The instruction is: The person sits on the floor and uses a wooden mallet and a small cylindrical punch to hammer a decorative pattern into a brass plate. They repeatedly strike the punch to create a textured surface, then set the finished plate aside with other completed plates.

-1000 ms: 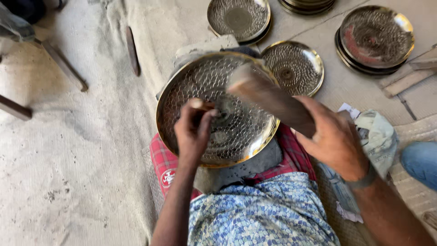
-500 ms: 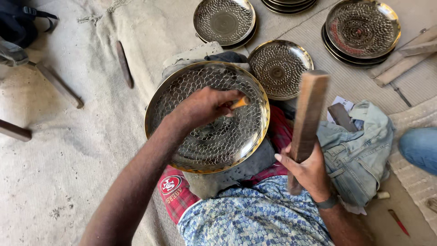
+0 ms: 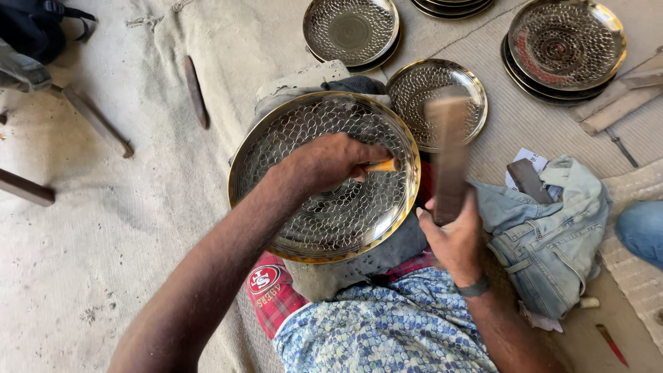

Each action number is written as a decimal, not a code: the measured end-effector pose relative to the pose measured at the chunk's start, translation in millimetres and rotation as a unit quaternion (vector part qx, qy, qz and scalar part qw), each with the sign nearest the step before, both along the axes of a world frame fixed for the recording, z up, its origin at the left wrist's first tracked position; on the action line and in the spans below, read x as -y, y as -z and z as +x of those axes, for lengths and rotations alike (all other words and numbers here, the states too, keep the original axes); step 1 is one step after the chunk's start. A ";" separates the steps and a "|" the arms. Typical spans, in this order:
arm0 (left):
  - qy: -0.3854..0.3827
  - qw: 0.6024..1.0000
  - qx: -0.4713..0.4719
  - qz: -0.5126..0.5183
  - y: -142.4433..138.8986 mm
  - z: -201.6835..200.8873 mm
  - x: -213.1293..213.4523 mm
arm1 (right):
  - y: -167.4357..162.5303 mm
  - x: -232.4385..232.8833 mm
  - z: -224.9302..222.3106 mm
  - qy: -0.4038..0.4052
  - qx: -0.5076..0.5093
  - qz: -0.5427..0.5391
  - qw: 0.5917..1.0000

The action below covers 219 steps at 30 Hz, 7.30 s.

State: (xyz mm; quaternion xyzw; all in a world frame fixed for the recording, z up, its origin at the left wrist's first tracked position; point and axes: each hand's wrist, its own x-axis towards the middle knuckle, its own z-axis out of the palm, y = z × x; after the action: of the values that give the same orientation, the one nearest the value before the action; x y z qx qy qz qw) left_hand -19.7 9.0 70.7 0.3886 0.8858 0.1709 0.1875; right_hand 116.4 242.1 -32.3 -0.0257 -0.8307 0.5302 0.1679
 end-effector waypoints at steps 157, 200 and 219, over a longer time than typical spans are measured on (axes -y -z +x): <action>-0.194 0.927 -0.073 0.313 21.3 29.5 53.5 | -21.7 -18.5 -7.7 -0.051 0.089 0.105 0.989; -0.219 0.937 -0.048 0.268 27.1 35.4 55.3 | -65.4 -29.9 -33.3 -0.108 -0.046 0.240 0.964; -0.193 0.951 -0.053 0.235 24.2 32.2 50.0 | -75.9 -37.0 -60.4 -0.153 -0.012 0.140 0.978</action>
State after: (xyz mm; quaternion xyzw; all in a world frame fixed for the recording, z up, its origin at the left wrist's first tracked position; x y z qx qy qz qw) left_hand 12.5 -41.0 46.5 0.2522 0.8873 0.3860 0.0069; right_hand 56.0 279.1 43.7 0.1317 -0.8885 0.4287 0.0968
